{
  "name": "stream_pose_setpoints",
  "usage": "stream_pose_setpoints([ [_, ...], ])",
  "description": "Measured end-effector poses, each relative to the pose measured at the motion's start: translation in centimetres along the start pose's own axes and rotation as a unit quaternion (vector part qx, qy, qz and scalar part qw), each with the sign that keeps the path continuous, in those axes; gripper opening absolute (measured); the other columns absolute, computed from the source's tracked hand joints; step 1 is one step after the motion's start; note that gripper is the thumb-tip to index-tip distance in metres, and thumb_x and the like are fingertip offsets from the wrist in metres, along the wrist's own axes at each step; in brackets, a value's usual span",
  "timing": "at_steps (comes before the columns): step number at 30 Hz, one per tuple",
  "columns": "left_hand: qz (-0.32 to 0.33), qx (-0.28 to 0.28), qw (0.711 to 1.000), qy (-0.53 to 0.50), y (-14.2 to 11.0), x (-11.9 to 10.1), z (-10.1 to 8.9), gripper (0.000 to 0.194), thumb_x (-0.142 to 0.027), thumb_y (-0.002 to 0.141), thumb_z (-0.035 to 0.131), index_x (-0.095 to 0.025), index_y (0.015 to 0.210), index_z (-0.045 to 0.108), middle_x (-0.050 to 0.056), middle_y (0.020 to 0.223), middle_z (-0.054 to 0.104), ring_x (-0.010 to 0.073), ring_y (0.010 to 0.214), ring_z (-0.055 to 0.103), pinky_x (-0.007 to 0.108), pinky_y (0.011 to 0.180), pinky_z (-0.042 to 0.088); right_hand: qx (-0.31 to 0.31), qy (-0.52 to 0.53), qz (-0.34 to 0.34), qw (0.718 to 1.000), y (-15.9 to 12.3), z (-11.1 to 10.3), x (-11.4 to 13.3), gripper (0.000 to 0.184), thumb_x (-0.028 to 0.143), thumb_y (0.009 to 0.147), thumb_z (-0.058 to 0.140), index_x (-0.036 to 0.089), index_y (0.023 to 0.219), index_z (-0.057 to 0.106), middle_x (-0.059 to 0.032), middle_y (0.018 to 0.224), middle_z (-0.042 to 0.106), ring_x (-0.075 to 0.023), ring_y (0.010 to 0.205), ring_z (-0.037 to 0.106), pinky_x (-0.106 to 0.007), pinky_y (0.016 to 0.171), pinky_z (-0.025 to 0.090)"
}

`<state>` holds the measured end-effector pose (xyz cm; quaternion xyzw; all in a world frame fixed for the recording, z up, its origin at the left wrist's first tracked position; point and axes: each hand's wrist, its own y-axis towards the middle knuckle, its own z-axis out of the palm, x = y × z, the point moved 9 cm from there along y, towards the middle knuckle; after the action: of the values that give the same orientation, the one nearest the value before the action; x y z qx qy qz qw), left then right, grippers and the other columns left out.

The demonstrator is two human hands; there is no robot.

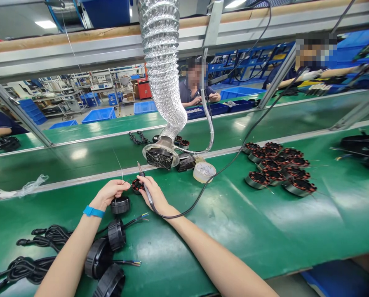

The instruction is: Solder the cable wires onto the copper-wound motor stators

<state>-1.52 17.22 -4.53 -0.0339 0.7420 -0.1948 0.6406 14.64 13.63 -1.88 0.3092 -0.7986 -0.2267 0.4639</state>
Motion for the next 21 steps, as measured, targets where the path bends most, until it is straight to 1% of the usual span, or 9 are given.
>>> stream_pose_setpoints([
  [2, -0.006, 0.002, 1.0, 0.001, 0.0, 0.1, 0.1, 0.053, -0.049, 0.048, 0.089, -0.013, 0.069, 0.055, -0.01, 0.053, 0.035, 0.0013, 0.043, 0.02, 0.021, 0.043, 0.008, -0.001, 0.004, -0.002, 1.0, 0.0, -0.1, 0.1, 0.06, 0.005, 0.088, 0.054, 0.027, 0.142, 0.041, -0.0093, 0.116, 0.055, -0.0221, 0.103, 0.058, -0.038, 0.093, 0.05],
  [4, -0.019, -0.004, 1.0, 0.011, 0.0, 0.4, 0.3, 0.056, -0.057, 0.051, 0.086, -0.014, 0.068, 0.054, -0.011, 0.049, 0.03, 0.0017, 0.042, 0.015, 0.022, 0.042, 0.005, -0.001, 0.008, -0.002, 1.0, 0.0, -0.1, 0.1, 0.059, 0.005, 0.088, 0.054, 0.027, 0.142, 0.041, -0.0095, 0.116, 0.054, -0.0221, 0.103, 0.058, -0.038, 0.093, 0.05],
  [7, -0.027, -0.027, 0.998, 0.041, 0.0, 0.6, 0.4, 0.06, -0.07, 0.059, 0.075, -0.014, 0.073, 0.057, -0.013, 0.044, 0.023, 0.0028, 0.04, 0.01, 0.023, 0.042, 0.002, 0.002, 0.009, 0.001, 1.0, 0.0, 0.1, 0.0, 0.058, 0.005, 0.089, 0.054, 0.026, 0.141, 0.042, -0.0097, 0.117, 0.054, -0.022, 0.104, 0.058, -0.038, 0.093, 0.05],
  [9, -0.024, -0.045, 0.997, 0.057, 0.0, 0.6, 0.3, 0.063, -0.074, 0.063, 0.069, -0.013, 0.074, 0.059, -0.013, 0.043, 0.021, 0.0031, 0.04, 0.01, 0.022, 0.042, 0.003, 0.004, 0.007, 0.004, 1.0, 0.0, 0.2, 0.0, 0.058, 0.005, 0.089, 0.054, 0.026, 0.141, 0.042, -0.0094, 0.117, 0.054, -0.0216, 0.104, 0.058, -0.038, 0.094, 0.05],
  [12, -0.027, -0.038, 0.998, 0.041, -0.1, 0.4, 0.1, 0.062, -0.071, 0.065, 0.07, -0.01, 0.076, 0.061, -0.011, 0.045, 0.03, 0.0021, 0.039, 0.014, 0.021, 0.042, 0.004, 0.007, 0.006, 0.008, 1.0, 0.0, 0.3, -0.1, 0.059, 0.006, 0.089, 0.055, 0.028, 0.142, 0.041, -0.0086, 0.117, 0.054, -0.0207, 0.104, 0.058, -0.038, 0.094, 0.05],
  [14, -0.025, -0.026, 0.999, 0.005, -0.2, 0.1, 0.0, 0.058, -0.064, 0.063, 0.075, -0.01, 0.076, 0.061, -0.008, 0.051, 0.04, 0.001, 0.04, 0.017, 0.02, 0.042, 0.006, 0.008, 0.005, 0.011, 1.0, 0.0, 0.2, -0.1, 0.059, 0.006, 0.089, 0.055, 0.028, 0.142, 0.041, -0.0083, 0.117, 0.054, -0.0204, 0.104, 0.058, -0.038, 0.094, 0.05],
  [16, -0.016, -0.026, 0.999, -0.019, -0.3, -0.2, -0.3, 0.052, -0.055, 0.059, 0.08, -0.01, 0.074, 0.06, -0.005, 0.055, 0.046, 0.0002, 0.04, 0.02, 0.019, 0.042, 0.008, 0.006, 0.004, 0.013, 1.0, 0.1, 0.1, 0.0, 0.059, 0.006, 0.089, 0.056, 0.028, 0.142, 0.041, -0.0083, 0.116, 0.054, -0.0204, 0.103, 0.058, -0.038, 0.094, 0.05],
  [18, -0.008, -0.037, 0.999, -0.014, -0.3, -0.5, -0.6, 0.047, -0.049, 0.056, 0.082, -0.01, 0.072, 0.06, -0.006, 0.054, 0.045, 0.0002, 0.04, 0.022, 0.019, 0.041, 0.008, 0.004, 0.005, 0.014, 1.0, 0.1, 0.1, 0.0, 0.058, 0.006, 0.089, 0.055, 0.027, 0.141, 0.041, -0.0083, 0.116, 0.054, -0.0205, 0.103, 0.058, -0.038, 0.094, 0.05],
  [21, 0.005, -0.064, 0.998, 0.014, -0.3, -0.6, -0.7, 0.045, -0.049, 0.058, 0.08, -0.011, 0.072, 0.06, -0.008, 0.049, 0.039, 0.0011, 0.039, 0.02, 0.02, 0.041, 0.007, 0.003, 0.01, 0.012, 1.0, 0.1, 0.1, -0.1, 0.057, 0.006, 0.089, 0.055, 0.027, 0.141, 0.041, -0.0083, 0.115, 0.054, -0.0207, 0.103, 0.058, -0.038, 0.094, 0.049],
])
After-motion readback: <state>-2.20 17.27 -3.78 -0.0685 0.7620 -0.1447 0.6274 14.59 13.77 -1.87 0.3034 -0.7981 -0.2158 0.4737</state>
